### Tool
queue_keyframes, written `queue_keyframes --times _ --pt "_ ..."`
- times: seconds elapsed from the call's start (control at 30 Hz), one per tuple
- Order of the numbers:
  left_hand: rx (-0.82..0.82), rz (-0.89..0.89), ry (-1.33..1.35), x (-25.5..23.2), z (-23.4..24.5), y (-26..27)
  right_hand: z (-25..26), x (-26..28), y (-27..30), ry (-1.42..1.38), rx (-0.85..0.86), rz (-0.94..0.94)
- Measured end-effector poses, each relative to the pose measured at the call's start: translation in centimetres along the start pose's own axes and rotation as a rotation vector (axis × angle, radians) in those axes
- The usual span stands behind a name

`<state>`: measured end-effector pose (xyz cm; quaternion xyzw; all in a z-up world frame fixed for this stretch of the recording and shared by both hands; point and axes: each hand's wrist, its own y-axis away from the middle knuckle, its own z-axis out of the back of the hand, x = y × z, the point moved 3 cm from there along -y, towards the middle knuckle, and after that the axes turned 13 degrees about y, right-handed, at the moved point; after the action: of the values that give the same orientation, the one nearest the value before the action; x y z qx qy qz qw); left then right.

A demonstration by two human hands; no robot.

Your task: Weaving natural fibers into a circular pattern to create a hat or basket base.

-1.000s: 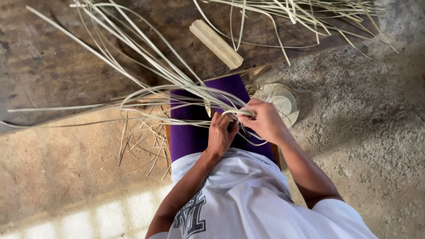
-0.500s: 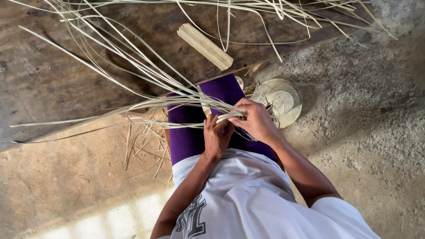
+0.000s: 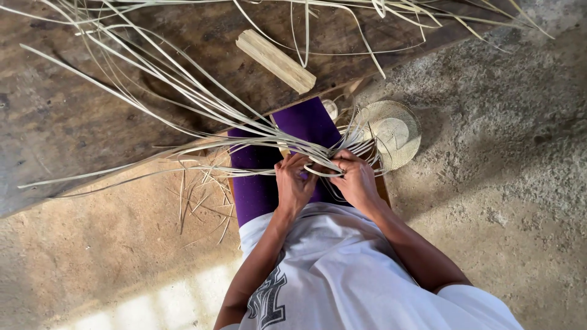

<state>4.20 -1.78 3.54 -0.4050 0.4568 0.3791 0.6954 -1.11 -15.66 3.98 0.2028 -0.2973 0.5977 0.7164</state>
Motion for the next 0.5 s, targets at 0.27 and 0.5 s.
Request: queue_keyframes --times 0.27,0.5 --pt "-0.133 -0.084 -0.136 0.7 -1.1 -0.2 2.5 1.2 -0.4 -0.098 -0.142 0.153" --pt "-0.125 -0.032 -0.009 0.0 -1.1 0.0 4.8 2.5 0.3 -0.481 0.102 -0.125"
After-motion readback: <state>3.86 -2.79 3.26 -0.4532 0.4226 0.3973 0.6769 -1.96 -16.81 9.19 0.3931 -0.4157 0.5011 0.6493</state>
